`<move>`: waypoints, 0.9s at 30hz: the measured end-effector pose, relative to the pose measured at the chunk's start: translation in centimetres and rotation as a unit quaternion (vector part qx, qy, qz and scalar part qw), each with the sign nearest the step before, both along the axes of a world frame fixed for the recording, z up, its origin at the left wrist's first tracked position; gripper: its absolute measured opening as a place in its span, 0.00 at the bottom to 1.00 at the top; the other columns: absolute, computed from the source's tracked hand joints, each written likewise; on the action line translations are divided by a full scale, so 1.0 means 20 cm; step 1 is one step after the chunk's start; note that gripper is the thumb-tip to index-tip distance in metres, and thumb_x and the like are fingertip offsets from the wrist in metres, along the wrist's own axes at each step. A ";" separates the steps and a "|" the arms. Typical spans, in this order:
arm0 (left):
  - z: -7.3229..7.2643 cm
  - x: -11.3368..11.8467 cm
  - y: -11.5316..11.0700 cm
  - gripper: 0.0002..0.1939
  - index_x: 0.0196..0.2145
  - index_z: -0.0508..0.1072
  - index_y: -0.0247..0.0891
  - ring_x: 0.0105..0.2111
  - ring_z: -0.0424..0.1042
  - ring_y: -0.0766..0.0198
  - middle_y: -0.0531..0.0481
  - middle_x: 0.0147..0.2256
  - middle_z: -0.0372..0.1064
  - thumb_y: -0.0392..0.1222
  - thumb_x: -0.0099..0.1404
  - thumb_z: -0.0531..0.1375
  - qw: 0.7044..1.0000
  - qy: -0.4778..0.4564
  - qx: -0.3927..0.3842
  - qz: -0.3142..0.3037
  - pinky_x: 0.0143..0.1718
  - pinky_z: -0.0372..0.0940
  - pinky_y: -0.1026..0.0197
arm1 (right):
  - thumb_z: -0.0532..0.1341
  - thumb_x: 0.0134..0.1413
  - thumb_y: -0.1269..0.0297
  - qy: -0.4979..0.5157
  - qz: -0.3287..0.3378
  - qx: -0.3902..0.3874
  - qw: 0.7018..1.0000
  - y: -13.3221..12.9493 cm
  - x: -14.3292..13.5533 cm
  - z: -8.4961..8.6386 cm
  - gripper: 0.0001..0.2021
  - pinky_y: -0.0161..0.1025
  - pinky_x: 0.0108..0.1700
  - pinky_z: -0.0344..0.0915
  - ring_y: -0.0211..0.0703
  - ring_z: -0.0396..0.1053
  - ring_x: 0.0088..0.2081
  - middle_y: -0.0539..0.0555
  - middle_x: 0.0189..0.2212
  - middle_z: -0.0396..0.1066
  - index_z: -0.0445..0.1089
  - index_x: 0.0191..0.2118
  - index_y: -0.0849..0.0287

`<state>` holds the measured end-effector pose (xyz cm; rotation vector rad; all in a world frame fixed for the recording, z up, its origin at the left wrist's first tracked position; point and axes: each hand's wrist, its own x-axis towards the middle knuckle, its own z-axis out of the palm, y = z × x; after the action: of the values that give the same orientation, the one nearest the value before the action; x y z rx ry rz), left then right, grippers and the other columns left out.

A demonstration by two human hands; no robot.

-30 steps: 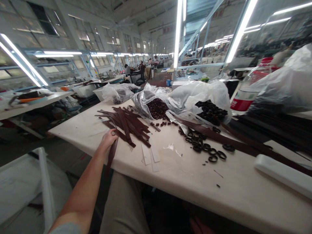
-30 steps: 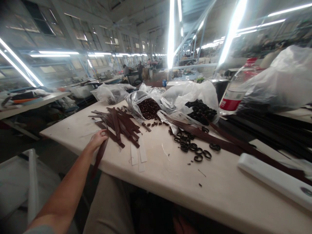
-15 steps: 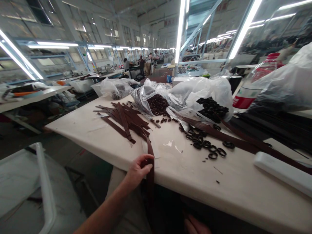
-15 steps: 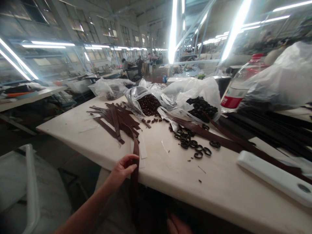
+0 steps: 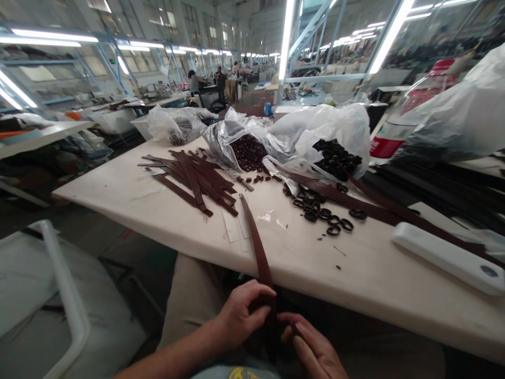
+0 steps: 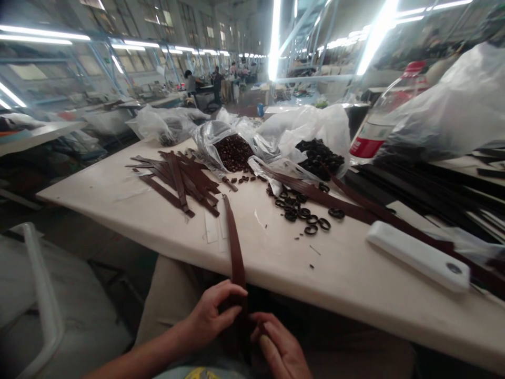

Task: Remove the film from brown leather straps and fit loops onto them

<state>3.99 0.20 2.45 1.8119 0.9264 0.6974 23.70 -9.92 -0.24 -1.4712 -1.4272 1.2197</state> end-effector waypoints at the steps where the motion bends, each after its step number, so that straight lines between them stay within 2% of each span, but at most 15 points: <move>1: 0.00 0.01 0.00 0.14 0.42 0.76 0.41 0.36 0.73 0.62 0.48 0.36 0.73 0.31 0.58 0.61 1.000 -0.005 -0.003 0.000 0.40 0.68 0.62 | 0.51 0.66 0.45 0.004 0.022 0.010 1.000 0.02 -0.01 0.01 0.22 0.35 0.49 0.67 0.48 0.72 0.46 0.58 0.46 0.74 0.75 0.40 0.56; 5: 0.01 0.04 -0.02 0.14 0.42 0.77 0.39 0.37 0.73 0.61 0.48 0.36 0.73 0.31 0.58 0.60 1.000 -0.021 -0.011 0.001 0.41 0.68 0.61 | 0.51 0.68 0.53 0.029 0.124 0.047 0.991 0.07 -0.07 0.04 0.17 0.38 0.47 0.67 0.47 0.71 0.42 0.56 0.40 0.73 0.74 0.41 0.55; 7: 0.01 0.05 -0.03 0.15 0.43 0.76 0.39 0.38 0.73 0.60 0.48 0.37 0.74 0.31 0.58 0.60 0.998 -0.039 -0.037 0.015 0.42 0.68 0.60 | 0.50 0.69 0.55 0.040 0.132 0.047 0.989 0.08 -0.09 0.05 0.16 0.38 0.47 0.66 0.46 0.70 0.41 0.55 0.39 0.72 0.72 0.41 0.56; 9: 0.01 0.06 -0.03 0.20 0.49 0.72 0.40 0.38 0.73 0.61 0.47 0.41 0.74 0.31 0.58 0.61 0.989 -0.093 -0.103 0.049 0.42 0.69 0.60 | 0.50 0.69 0.56 0.046 0.119 0.047 0.991 0.08 -0.09 0.07 0.15 0.37 0.46 0.64 0.44 0.70 0.40 0.54 0.38 0.71 0.71 0.39 0.56; 12: 0.01 0.05 -0.02 0.24 0.53 0.66 0.41 0.35 0.74 0.64 0.47 0.42 0.73 0.36 0.59 0.63 0.945 -0.207 -0.226 0.117 0.37 0.70 0.62 | 0.50 0.70 0.57 0.053 0.109 0.051 0.991 0.07 -0.07 0.09 0.15 0.36 0.45 0.62 0.43 0.68 0.40 0.53 0.37 0.70 0.69 0.38 0.56; 15: 0.03 0.02 0.01 0.21 0.49 0.68 0.38 0.32 0.75 0.65 0.46 0.40 0.74 0.43 0.59 0.66 0.908 -0.241 -0.297 0.170 0.31 0.68 0.65 | 0.49 0.70 0.58 0.058 0.115 0.051 0.990 0.06 -0.06 0.09 0.15 0.36 0.45 0.61 0.43 0.68 0.40 0.52 0.37 0.70 0.69 0.37 0.56; 17: 0.04 0.01 0.03 0.22 0.47 0.71 0.36 0.31 0.75 0.64 0.45 0.39 0.75 0.47 0.58 0.67 0.903 -0.220 -0.333 0.159 0.29 0.67 0.65 | 0.49 0.71 0.58 0.061 0.121 0.048 0.990 0.06 -0.06 0.09 0.15 0.36 0.44 0.61 0.42 0.68 0.40 0.52 0.37 0.70 0.69 0.37 0.56; 20: 0.05 0.01 0.04 0.24 0.48 0.75 0.35 0.32 0.75 0.63 0.44 0.39 0.77 0.51 0.57 0.68 0.910 -0.176 -0.359 0.107 0.29 0.66 0.65 | 0.49 0.71 0.59 0.061 0.132 0.042 0.988 0.06 -0.06 0.09 0.14 0.36 0.45 0.61 0.42 0.68 0.41 0.52 0.38 0.70 0.69 0.38 0.57; 24: 0.06 0.04 0.05 0.20 0.43 0.79 0.35 0.32 0.74 0.62 0.45 0.36 0.79 0.53 0.59 0.66 0.919 -0.150 -0.355 0.085 0.31 0.65 0.65 | 0.50 0.70 0.60 0.055 0.149 0.053 0.986 0.06 -0.07 0.08 0.13 0.36 0.45 0.61 0.42 0.68 0.41 0.52 0.38 0.71 0.70 0.40 0.56; 27: 0.06 0.05 0.06 0.17 0.39 0.80 0.35 0.31 0.74 0.63 0.45 0.34 0.79 0.51 0.59 0.66 0.926 -0.138 -0.343 0.082 0.31 0.64 0.66 | 0.50 0.70 0.60 0.051 0.145 0.058 0.986 0.05 -0.07 0.07 0.13 0.35 0.43 0.62 0.41 0.68 0.39 0.52 0.37 0.71 0.70 0.39 0.57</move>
<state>5.02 1.36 3.67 1.0000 0.9797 0.6082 22.25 -8.97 1.10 -1.1322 -1.6541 1.3404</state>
